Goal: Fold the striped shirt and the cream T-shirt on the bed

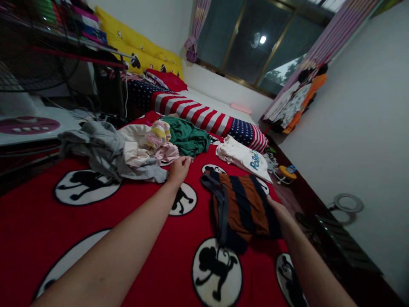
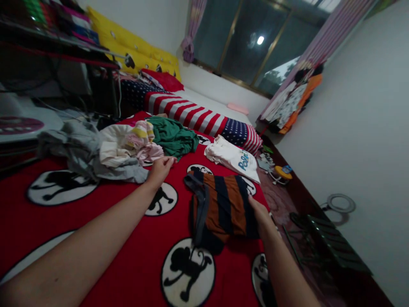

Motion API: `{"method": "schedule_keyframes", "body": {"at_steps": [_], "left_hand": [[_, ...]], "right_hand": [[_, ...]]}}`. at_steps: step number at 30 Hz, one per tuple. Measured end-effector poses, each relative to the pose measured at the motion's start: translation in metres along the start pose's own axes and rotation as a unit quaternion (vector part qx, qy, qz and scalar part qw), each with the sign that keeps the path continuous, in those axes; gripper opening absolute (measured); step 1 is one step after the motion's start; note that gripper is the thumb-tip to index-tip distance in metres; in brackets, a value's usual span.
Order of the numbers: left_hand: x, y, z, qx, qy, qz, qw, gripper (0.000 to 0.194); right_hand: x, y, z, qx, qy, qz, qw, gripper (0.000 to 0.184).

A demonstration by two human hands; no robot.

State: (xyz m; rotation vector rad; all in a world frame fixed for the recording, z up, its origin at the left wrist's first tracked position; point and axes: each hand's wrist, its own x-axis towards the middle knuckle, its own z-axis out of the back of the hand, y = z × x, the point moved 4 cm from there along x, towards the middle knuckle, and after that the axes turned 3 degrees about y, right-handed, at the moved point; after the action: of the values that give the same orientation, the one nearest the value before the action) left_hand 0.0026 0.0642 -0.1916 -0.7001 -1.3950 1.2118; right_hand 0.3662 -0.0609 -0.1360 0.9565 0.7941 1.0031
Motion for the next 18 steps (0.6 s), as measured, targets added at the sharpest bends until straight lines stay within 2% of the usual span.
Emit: {"method": "schedule_keyframes", "body": {"at_steps": [2,3,7,9,12,14,16,18], "left_hand": [[-0.002,-0.002,-0.003,0.013,0.016,-0.003,1.000,0.029],[-0.003,-0.003,-0.004,0.020,0.025,-0.005,0.999,0.029],[-0.012,-0.012,-0.011,0.048,0.069,-0.015,0.996,0.026],[-0.017,-0.019,-0.015,0.057,0.102,-0.030,0.993,0.028],[-0.027,-0.036,-0.021,0.067,0.141,-0.065,0.986,0.031],[-0.035,-0.050,-0.027,0.080,0.157,-0.097,0.980,0.030],[-0.046,-0.065,-0.035,0.090,0.181,-0.144,0.969,0.026],[-0.059,-0.081,-0.045,0.088,0.212,-0.198,0.953,0.023]], "right_hand": [[-0.002,-0.029,0.007,0.033,-0.024,-0.048,0.998,0.034],[-0.002,-0.036,0.010,0.039,-0.030,-0.050,0.998,0.039],[0.002,-0.033,0.013,-0.044,-0.035,0.013,0.998,0.049],[0.000,-0.030,0.013,-0.087,-0.061,0.034,0.994,0.054],[-0.018,-0.025,0.011,-0.145,-0.149,0.127,0.970,0.059],[-0.040,-0.017,0.007,-0.185,-0.192,0.225,0.937,0.049],[-0.059,-0.010,0.003,-0.214,-0.191,0.294,0.912,0.036],[-0.066,-0.005,0.000,-0.222,-0.164,0.318,0.907,0.028]]}}
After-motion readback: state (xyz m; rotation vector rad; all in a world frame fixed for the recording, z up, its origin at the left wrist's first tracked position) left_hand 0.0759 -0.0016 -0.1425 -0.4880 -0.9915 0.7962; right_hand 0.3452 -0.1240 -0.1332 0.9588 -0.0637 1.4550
